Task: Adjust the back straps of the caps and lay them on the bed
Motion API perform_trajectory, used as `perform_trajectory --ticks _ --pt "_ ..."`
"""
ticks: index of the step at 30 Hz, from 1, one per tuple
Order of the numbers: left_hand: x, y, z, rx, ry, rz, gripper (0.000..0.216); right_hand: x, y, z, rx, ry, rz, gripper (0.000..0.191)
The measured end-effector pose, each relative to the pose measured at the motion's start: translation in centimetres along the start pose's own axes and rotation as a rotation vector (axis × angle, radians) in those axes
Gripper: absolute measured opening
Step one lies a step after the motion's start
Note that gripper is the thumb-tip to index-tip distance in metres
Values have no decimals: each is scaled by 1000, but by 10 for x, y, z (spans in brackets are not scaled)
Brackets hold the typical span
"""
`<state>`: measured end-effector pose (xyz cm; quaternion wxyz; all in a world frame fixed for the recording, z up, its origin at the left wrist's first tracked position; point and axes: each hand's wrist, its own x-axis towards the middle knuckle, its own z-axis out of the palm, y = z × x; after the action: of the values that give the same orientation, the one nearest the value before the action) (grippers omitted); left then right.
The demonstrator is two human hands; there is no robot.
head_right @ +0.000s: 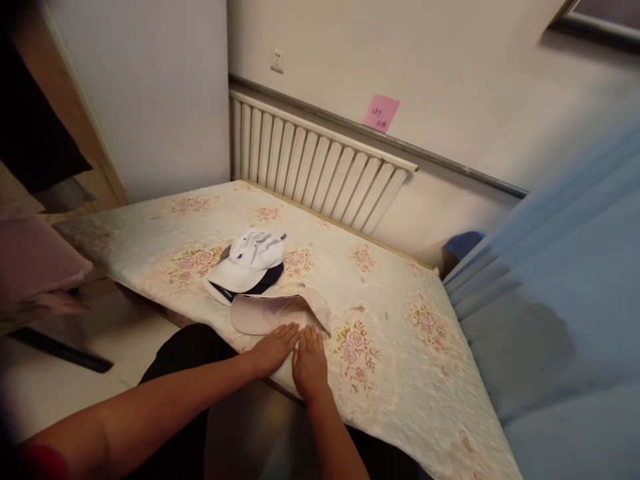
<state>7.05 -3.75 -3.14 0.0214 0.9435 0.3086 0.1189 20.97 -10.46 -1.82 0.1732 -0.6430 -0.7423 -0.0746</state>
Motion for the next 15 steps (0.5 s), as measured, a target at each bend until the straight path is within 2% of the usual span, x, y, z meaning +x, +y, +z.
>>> perform_trajectory --ticks 3,6,10,15 --pt "-2 -2 -9 -63 -24 -15 49 2 0 2 38 1 -65 49" --pt "-8 -2 -14 -121 44 -18 52 8 -1 7 57 24 -1 46" --pt "-13 3 -9 -119 172 -41 52 22 1 11 100 23 37 42" --pt "-11 7 -2 -79 176 -84 54 44 15 12 125 -16 -41 46"
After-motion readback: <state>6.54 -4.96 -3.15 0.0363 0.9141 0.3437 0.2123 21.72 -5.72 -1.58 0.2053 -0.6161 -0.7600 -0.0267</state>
